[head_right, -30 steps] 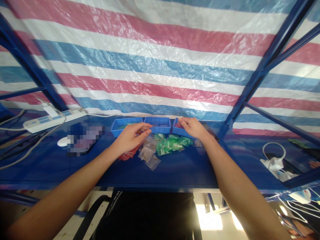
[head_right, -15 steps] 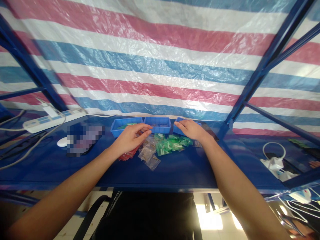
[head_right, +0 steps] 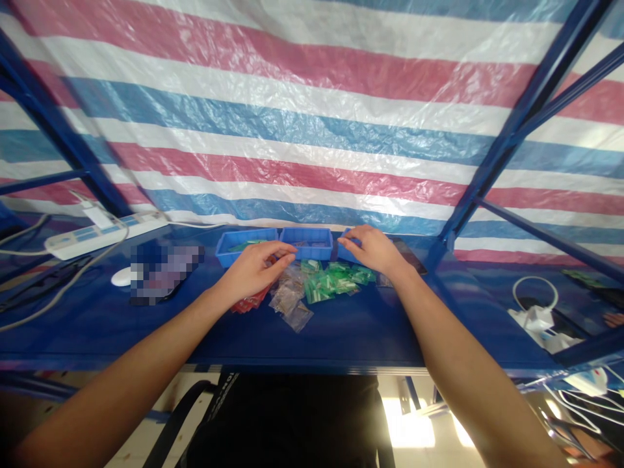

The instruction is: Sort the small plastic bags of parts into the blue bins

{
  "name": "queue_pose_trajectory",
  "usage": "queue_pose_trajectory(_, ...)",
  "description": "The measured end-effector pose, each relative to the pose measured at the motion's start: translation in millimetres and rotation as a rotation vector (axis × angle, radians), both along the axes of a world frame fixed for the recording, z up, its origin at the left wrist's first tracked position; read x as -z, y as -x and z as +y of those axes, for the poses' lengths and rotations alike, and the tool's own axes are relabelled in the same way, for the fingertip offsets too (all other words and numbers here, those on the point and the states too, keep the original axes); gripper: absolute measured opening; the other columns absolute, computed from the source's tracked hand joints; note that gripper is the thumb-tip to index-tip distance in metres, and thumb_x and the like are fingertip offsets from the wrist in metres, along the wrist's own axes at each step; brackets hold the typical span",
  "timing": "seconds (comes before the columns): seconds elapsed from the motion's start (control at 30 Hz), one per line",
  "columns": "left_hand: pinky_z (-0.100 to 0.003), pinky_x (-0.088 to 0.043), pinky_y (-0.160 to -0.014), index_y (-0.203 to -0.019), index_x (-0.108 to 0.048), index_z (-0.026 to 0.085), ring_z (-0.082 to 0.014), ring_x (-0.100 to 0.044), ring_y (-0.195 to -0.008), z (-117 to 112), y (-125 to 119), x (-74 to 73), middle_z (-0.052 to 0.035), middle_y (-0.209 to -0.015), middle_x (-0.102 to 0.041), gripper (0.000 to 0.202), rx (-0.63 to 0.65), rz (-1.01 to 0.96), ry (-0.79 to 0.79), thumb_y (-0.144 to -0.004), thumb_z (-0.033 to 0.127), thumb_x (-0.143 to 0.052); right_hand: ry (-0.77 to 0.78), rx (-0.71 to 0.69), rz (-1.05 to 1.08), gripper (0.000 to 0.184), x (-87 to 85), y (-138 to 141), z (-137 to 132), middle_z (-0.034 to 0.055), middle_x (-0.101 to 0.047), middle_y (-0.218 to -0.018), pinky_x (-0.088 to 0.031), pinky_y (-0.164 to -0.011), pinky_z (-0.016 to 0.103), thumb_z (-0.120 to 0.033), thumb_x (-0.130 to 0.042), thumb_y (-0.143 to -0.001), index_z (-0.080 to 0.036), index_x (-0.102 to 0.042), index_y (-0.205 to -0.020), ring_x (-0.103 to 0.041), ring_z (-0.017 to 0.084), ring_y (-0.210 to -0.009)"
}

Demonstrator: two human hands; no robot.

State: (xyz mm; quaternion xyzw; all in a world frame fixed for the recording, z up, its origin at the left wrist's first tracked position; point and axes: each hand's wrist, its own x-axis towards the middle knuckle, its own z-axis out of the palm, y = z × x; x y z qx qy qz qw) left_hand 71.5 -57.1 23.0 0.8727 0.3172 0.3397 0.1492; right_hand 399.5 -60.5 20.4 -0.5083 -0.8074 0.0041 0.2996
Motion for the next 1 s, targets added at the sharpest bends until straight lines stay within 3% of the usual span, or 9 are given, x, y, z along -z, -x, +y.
queue_pose_trajectory(0.1,-0.034,-0.058,-0.087,-0.117,-0.076,0.021,-0.0247,-0.076,-0.098,-1,1,-0.9,-0.0075,-0.109,-0.081,0.036,0.004,0.04,-0.05,-0.106,0.046,-0.053,-0.034,-0.05,0.065,0.036,-4.5,6,-10,0.0098,-0.079,-0.104,-0.055,-0.09,0.041,-0.056,-0.061,-0.1,-0.026,-0.079,-0.105,-0.071,0.03,-0.098)
queue_pose_trajectory(0.23,-0.036,-0.056,-0.095,-0.116,-0.076,0.021,-0.0255,-0.074,-0.104,-2,1,-1.5,-0.0078,-0.113,-0.08,0.033,0.005,0.095,-0.108,-0.107,0.041,-0.052,0.101,-0.167,-0.018,0.029,-2.5,14,-20,0.0051,-0.08,-0.095,-0.054,-0.079,0.036,-0.053,-0.078,-0.088,-0.027,-0.079,-0.1,-0.071,0.025,-0.084)
queue_pose_trajectory(0.33,-0.036,-0.056,-0.095,-0.116,-0.076,0.022,-0.0252,-0.074,-0.103,-3,2,-0.9,-0.0073,-0.112,-0.08,0.032,0.005,0.113,-0.114,-0.107,0.04,-0.051,0.161,-0.212,-0.126,0.019,2.3,15,-20,0.0047,-0.081,-0.096,-0.054,-0.081,0.037,-0.041,-0.075,-0.091,-0.026,-0.079,-0.101,-0.073,0.025,-0.084)
queue_pose_trajectory(0.43,-0.037,-0.055,-0.096,-0.116,-0.076,0.022,-0.0255,-0.074,-0.105,-3,2,0.6,-0.0073,-0.113,-0.08,0.032,0.003,0.117,-0.116,-0.108,0.039,-0.051,0.173,-0.214,-0.104,0.016,3.8,15,-18,0.0044,-0.081,-0.095,-0.055,-0.079,0.036,-0.03,-0.065,-0.094,-0.025,-0.08,-0.101,-0.073,0.023,-0.081)
queue_pose_trajectory(0.6,-0.04,-0.055,-0.102,-0.123,-0.074,0.021,-0.0269,-0.073,-0.114,-5,1,1.2,-0.0089,-0.123,-0.078,0.031,0.013,0.043,-0.118,-0.106,0.04,-0.055,0.086,-0.139,0.242,0.021,1.1,25,-22,0.0053,-0.08,-0.097,-0.055,-0.074,0.036,-0.036,-0.07,-0.093,-0.025,-0.078,-0.11,-0.071,0.023,-0.08)
queue_pose_trajectory(0.77,-0.041,-0.056,-0.103,-0.141,-0.065,0.023,-0.0288,-0.074,-0.117,-9,-4,-0.5,-0.0097,-0.131,-0.077,0.051,0.068,-0.038,-0.039,-0.098,0.05,-0.069,0.251,-0.325,0.801,0.034,6.5,59,-28,0.004,-0.078,-0.096,-0.059,-0.069,0.035,-0.048,-0.083,-0.087,-0.027,-0.073,-0.112,-0.071,0.02,-0.079)
queue_pose_trajectory(0.9,-0.037,-0.059,-0.093,-0.133,-0.07,0.025,-0.0251,-0.077,-0.101,-9,-4,-0.9,-0.0059,-0.116,-0.08,0.041,0.058,-0.066,0.036,-0.099,0.047,-0.068,0.3,-0.375,0.931,0.036,13.7,83,-29,0.003,-0.077,-0.096,-0.059,-0.066,0.033,-0.049,-0.087,-0.084,-0.027,-0.073,-0.109,-0.07,0.018,-0.077)
queue_pose_trajectory(1.0,-0.036,-0.06,-0.086,-0.145,-0.06,0.024,-0.0238,-0.076,-0.089,-7,-4,-0.7,-0.0045,-0.099,-0.079,0.052,0.046,-0.122,0.081,-0.099,0.045,-0.068,0.321,-0.388,0.955,0.045,18.3,90,-27,0.0033,-0.076,-0.101,-0.062,-0.074,0.034,-0.048,-0.092,-0.077,-0.027,-0.072,-0.112,-0.072,0.02,-0.088)
